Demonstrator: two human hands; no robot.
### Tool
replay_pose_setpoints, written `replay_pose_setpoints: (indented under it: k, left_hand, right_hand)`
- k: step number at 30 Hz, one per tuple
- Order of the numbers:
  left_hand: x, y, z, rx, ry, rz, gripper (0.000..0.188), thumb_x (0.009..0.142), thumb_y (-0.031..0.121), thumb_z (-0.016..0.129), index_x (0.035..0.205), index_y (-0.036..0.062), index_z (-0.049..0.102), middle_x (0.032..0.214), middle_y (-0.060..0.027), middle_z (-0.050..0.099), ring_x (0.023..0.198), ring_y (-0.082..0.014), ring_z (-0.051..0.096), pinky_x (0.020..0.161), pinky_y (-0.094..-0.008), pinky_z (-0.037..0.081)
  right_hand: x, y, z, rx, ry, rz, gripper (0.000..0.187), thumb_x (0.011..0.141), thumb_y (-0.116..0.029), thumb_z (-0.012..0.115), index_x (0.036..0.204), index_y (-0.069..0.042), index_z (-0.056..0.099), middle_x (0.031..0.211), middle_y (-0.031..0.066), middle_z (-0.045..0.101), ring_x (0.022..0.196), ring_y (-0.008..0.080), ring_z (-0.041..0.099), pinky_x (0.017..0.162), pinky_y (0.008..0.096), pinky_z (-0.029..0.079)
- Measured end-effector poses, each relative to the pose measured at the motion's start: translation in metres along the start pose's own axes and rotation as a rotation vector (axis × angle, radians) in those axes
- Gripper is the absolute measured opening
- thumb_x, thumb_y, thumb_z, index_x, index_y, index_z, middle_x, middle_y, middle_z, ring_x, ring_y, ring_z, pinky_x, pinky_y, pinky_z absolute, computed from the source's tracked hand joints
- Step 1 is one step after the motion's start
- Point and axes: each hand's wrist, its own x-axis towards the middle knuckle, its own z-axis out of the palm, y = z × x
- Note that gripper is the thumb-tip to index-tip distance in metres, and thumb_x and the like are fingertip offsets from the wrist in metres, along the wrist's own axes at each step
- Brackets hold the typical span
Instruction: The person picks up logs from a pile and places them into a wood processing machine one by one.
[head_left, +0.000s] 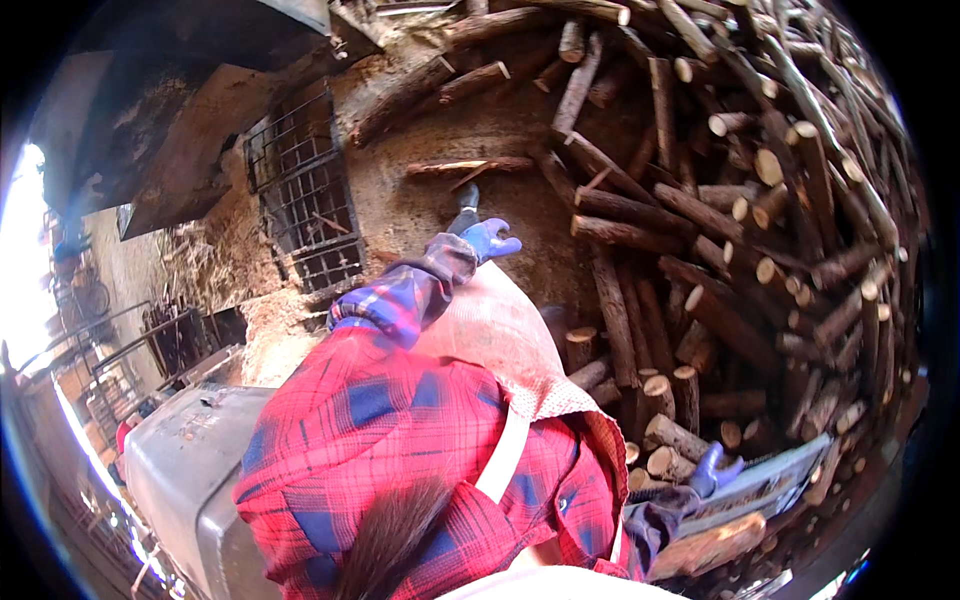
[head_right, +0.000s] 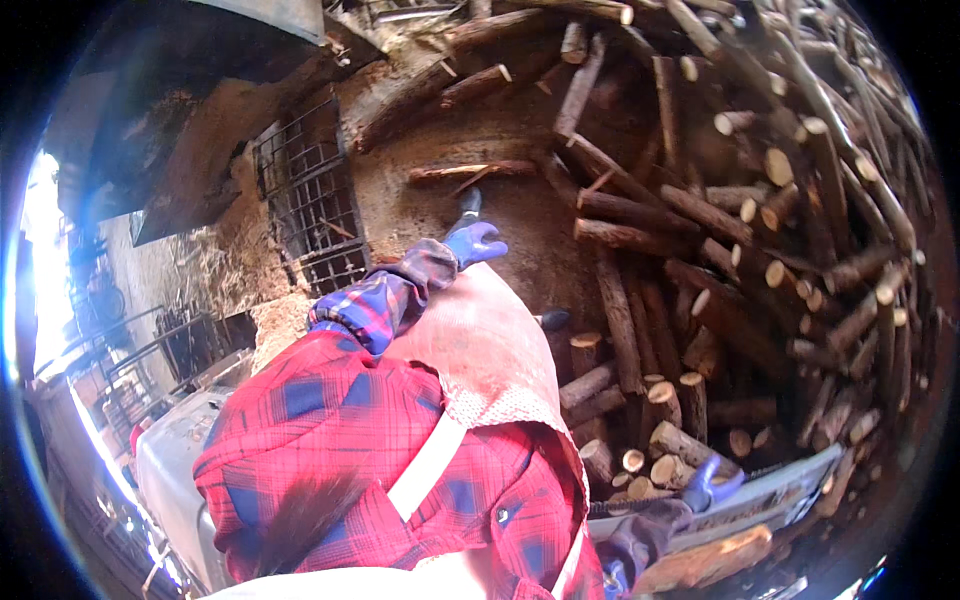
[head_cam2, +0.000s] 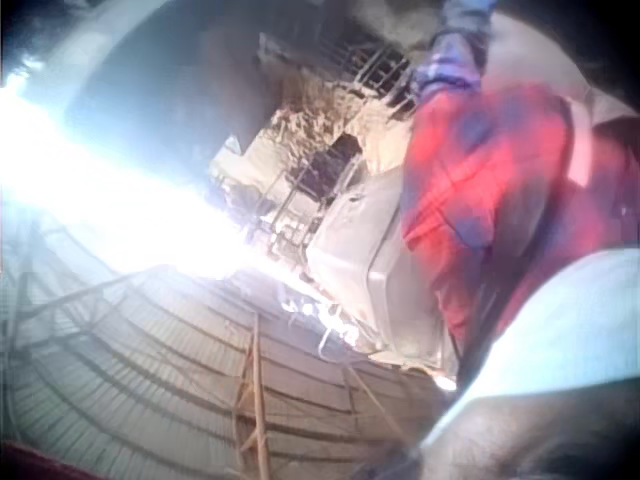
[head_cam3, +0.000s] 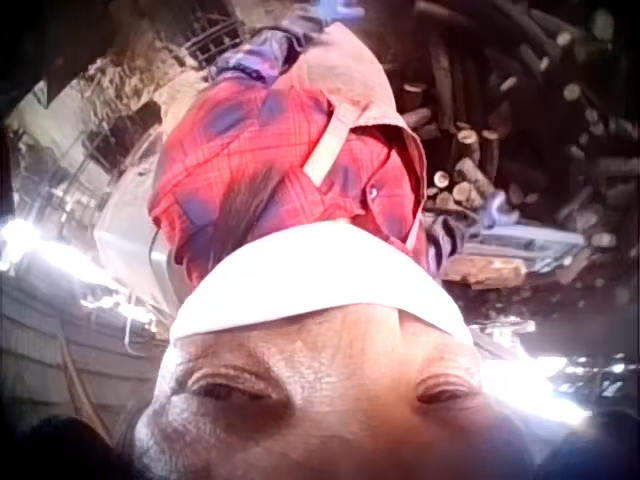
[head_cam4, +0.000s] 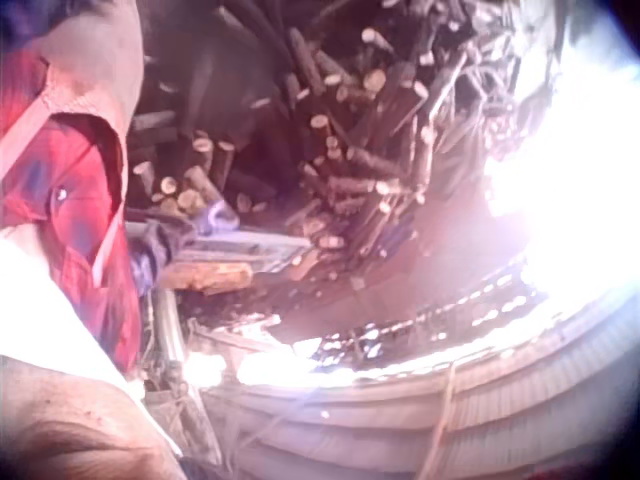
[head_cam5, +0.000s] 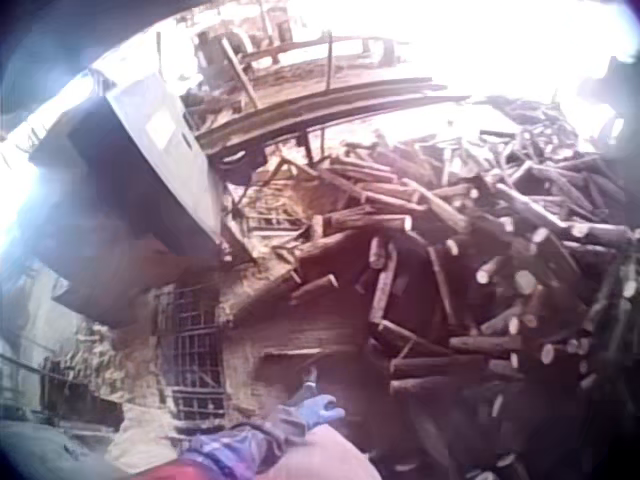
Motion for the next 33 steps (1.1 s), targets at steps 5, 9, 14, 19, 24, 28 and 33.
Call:
replay_pose_setpoints:
  k: [5, 9, 14, 19, 24, 28, 33]
  left_hand:
    - [0.133, -0.163, -0.109, -0.223, 0.133, -0.17, 0.074, 0.077, 0.05, 0.08, 0.127, -0.0019, 0.06, 0.12, -0.0209, 0.067, 0.109, -0.0314, 0.066, 0.095, -0.0388, 0.051]
    - [0.265, -0.242, -0.24, 0.08, 0.062, -0.297, 0.082, 0.071, 0.049, 0.085, 0.132, 0.002, 0.057, 0.118, -0.0193, 0.069, 0.111, -0.0317, 0.065, 0.095, -0.043, 0.049]
    - [0.42, -0.331, -0.354, 0.342, 0.228, -0.526, 0.123, 0.062, 0.064, 0.086, 0.15, -0.0007, 0.031, 0.136, -0.0312, 0.054, 0.128, -0.0449, 0.052, 0.107, -0.0487, 0.043]
    - [0.495, -0.412, -0.391, 0.655, 0.272, -0.483, 0.13, 0.065, 0.064, 0.083, 0.159, 0.0117, 0.009, 0.155, -0.0233, 0.033, 0.146, -0.0393, 0.029, 0.119, -0.0507, 0.026]
    - [0.53, -0.444, -0.394, 0.449, 0.276, -0.237, 0.127, 0.059, 0.048, 0.089, 0.155, 0.0035, 0.02, 0.15, -0.025, 0.04, 0.14, -0.0377, 0.038, 0.116, -0.0408, 0.034]
    - [0.535, -0.461, -0.393, 0.591, 0.228, -0.254, 0.122, 0.058, 0.053, 0.087, 0.152, 0.0032, 0.028, 0.147, -0.0256, 0.044, 0.138, -0.0393, 0.041, 0.115, -0.0416, 0.035]
    - [0.509, -0.46, -0.365, 0.434, 0.222, -0.269, 0.129, 0.048, 0.062, 0.092, 0.147, 0.0011, 0.037, 0.135, -0.0242, 0.057, 0.127, -0.0374, 0.054, 0.108, -0.0472, 0.043]
  right_hand:
    - [-0.099, -0.264, 0.093, 0.488, -0.475, 0.086, 0.078, 0.081, -0.021, 0.077, 0.148, -0.002, 0.04, 0.143, 0.0148, 0.047, 0.124, 0.0264, 0.048, 0.106, 0.0373, 0.04]
    - [-0.18, -0.408, 0.138, 0.496, -1.04, 0.134, 0.088, 0.086, -0.003, 0.071, 0.158, -0.013, 0.021, 0.15, 0.0172, 0.04, 0.132, 0.0248, 0.045, 0.111, 0.0369, 0.037]
    - [-0.244, -0.5, 0.205, 0.704, -1.351, 0.231, 0.079, 0.089, 0.002, 0.063, 0.157, -0.017, 0.028, 0.146, 0.0123, 0.046, 0.124, 0.0235, 0.051, 0.097, 0.0344, 0.048]
    - [-0.248, -0.539, 0.259, 0.549, -1.366, 0.28, 0.073, 0.092, 0.002, 0.061, 0.156, -0.009, 0.028, 0.144, 0.0135, 0.049, 0.13, 0.0228, 0.048, 0.107, 0.034, 0.04]
    - [-0.264, -0.53, 0.297, 0.347, -1.128, 0.474, 0.07, 0.093, -0.003, 0.062, 0.155, -0.009, 0.03, 0.14, 0.0138, 0.051, 0.122, 0.0215, 0.051, 0.104, 0.0335, 0.042]
    - [-0.282, -0.484, 0.34, 0.541, -1.218, 0.4, 0.066, 0.095, -0.002, 0.06, 0.154, -0.01, 0.031, 0.141, 0.0132, 0.051, 0.117, 0.0195, 0.054, 0.098, 0.0311, 0.046]
    - [-0.284, -0.666, 0.413, 0.642, -1.429, 0.376, 0.074, 0.094, -0.007, 0.063, 0.156, -0.005, 0.022, 0.144, 0.0176, 0.047, 0.13, 0.0265, 0.047, 0.109, 0.0385, 0.04]
